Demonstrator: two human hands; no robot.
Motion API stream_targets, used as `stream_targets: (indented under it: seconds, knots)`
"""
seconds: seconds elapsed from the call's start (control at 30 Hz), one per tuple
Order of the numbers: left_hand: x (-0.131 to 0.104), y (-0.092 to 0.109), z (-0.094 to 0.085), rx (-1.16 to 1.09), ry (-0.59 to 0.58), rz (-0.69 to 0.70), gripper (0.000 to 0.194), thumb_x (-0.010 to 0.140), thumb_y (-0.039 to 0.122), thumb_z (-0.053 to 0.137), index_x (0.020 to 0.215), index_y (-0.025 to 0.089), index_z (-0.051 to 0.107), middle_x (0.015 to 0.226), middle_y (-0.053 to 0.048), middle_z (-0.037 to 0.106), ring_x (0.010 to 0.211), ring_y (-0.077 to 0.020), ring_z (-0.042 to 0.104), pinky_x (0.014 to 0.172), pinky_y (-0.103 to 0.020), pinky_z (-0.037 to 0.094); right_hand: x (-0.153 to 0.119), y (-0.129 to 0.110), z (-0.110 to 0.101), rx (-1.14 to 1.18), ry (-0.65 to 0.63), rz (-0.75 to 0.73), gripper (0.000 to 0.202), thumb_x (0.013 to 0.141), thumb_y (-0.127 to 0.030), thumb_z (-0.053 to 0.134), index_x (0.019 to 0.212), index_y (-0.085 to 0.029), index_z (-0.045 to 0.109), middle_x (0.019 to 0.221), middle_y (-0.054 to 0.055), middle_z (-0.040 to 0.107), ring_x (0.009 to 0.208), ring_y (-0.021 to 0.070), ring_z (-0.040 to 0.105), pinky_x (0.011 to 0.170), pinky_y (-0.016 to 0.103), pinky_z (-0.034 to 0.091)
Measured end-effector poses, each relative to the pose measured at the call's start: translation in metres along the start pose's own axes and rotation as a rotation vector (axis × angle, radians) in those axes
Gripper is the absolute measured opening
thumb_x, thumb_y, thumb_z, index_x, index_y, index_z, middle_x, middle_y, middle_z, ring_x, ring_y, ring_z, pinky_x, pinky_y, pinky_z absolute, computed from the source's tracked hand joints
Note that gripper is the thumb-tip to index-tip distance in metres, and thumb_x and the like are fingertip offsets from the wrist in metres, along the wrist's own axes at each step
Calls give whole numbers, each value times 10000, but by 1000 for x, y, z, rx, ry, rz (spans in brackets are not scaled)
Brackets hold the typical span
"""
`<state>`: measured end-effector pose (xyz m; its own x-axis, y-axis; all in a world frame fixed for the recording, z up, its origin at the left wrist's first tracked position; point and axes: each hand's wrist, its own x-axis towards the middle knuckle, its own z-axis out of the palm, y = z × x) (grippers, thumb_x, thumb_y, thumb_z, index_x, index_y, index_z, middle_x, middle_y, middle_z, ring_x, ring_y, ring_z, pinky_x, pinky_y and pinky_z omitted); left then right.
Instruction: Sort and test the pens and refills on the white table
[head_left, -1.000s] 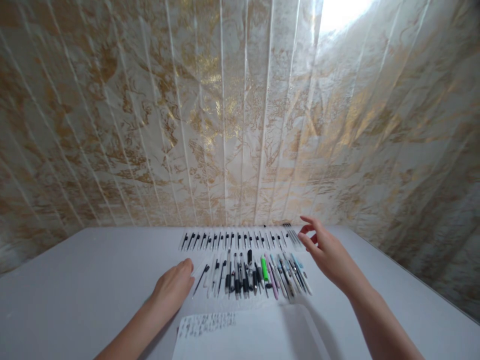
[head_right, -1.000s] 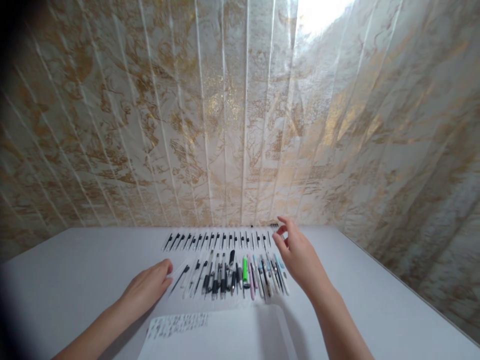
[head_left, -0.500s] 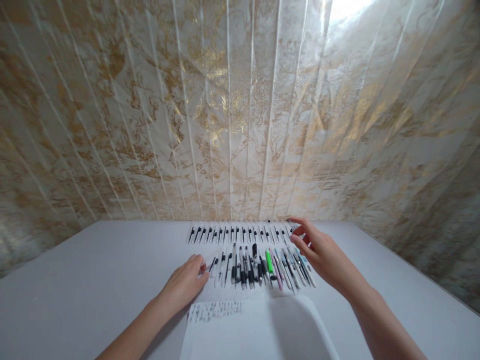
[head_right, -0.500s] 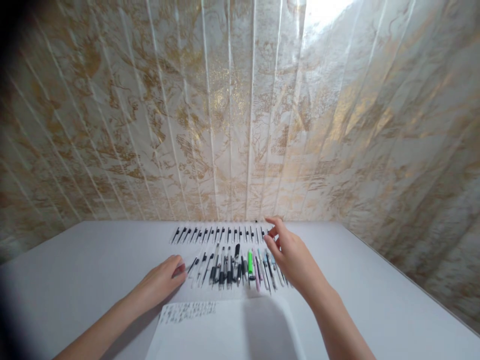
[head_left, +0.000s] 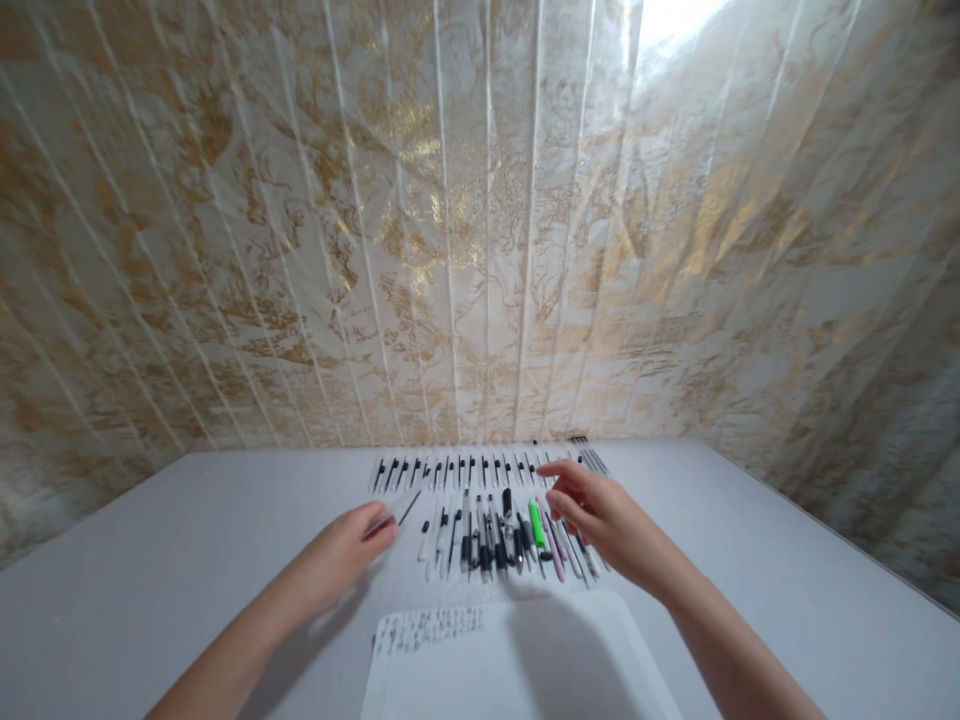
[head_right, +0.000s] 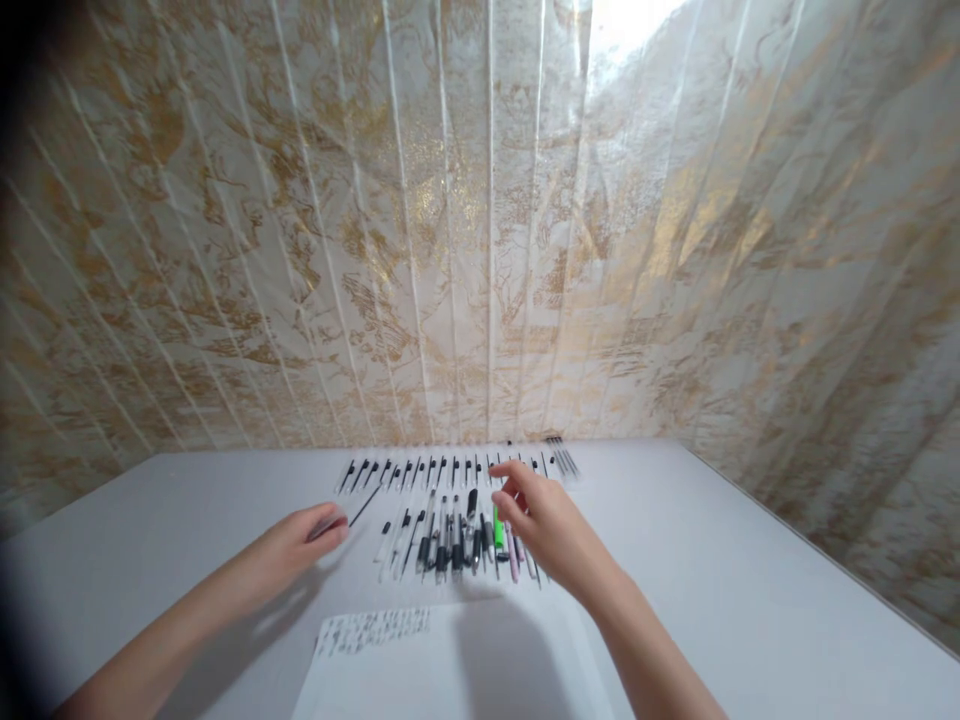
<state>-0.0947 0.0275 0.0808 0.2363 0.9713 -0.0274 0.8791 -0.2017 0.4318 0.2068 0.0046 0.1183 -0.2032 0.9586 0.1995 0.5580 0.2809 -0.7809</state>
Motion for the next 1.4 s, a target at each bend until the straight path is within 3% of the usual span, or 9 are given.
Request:
stream_targets:
  seconds: [0.2, 0.3, 0.47, 0.6, 0.93, 1.1, 1.2, 1.3, 1.4]
  knots:
    - [-22, 53, 14, -438, -198, 267, 212, 888, 373, 439, 746, 217, 426, 698, 58, 412, 631, -120, 393, 561, -207, 320, 4, -6, 49, 670, -189, 40, 376, 805, -511, 581, 922, -154, 602, 626, -42, 541, 445, 64, 451, 404, 185, 375]
    - [-23, 57, 15, -462, -160, 283, 244, 915, 417, 404, 777, 220, 447, 757, 38, 470, 704, -138, 453, 646, -221, 370, 2, -14, 46, 601, -78, -4, 362, 828, -514, 557, 784, -157, 600, 582, -39, 545, 435, 65, 462, 403, 179, 370]
    - [-22, 50, 7, -413, -121, 293, 324, 954, 457, 277, 890, 239, 508, 893, -12, 582, 832, -179, 532, 774, -267, 410, -5, -22, 12, 511, 289, -119, 327, 883, -480, 511, 814, -173, 600, 610, -26, 565, 473, 84, 504, 462, 196, 422]
    - [-23, 51, 8, -380, -115, 309, 353, 958, 455, 252, 885, 242, 525, 890, -17, 591, 827, -188, 539, 779, -275, 414, -8, -24, 5, 493, 355, -169, 299, 895, -456, 509, 834, -180, 608, 624, -23, 565, 484, 91, 507, 477, 204, 432]
    - [-23, 52, 16, -481, -163, 343, 334, 963, 425, 298, 854, 228, 544, 851, 7, 559, 815, -168, 522, 765, -256, 382, -8, -30, 24, 496, 238, -140, 313, 882, -461, 514, 802, -177, 620, 582, -29, 557, 455, 79, 481, 453, 193, 407]
    - [-31, 68, 25, -673, -235, 306, 395, 954, 486, 293, 877, 208, 562, 720, 27, 475, 678, -139, 446, 644, -232, 376, -11, -30, 55, 587, -99, -69, 256, 831, -404, 598, 966, -188, 629, 673, -15, 592, 546, 103, 537, 490, 209, 424]
    - [-33, 75, 22, -718, -253, 338, 412, 951, 486, 295, 868, 197, 576, 730, 11, 521, 697, -147, 481, 679, -239, 407, -12, -28, 69, 612, -151, -71, 190, 825, -365, 609, 843, -177, 631, 626, -14, 594, 535, 105, 552, 493, 210, 407]
    - [-21, 62, 13, -640, -178, 374, 304, 940, 432, 364, 973, 221, 581, 954, -23, 611, 905, -183, 548, 842, -272, 418, -10, -28, 61, 586, -18, -74, 218, 834, -387, 601, 790, -174, 615, 638, -17, 575, 521, 87, 508, 476, 195, 387]
    - [5, 28, 15, -401, 119, 267, 221, 913, 328, 397, 1018, 236, 568, 1043, -41, 601, 948, -198, 559, 879, -312, 417, -6, -28, 43, 576, 81, -59, 291, 873, -456, 532, 784, -180, 558, 692, -7, 591, 482, 68, 448, 422, 182, 351]
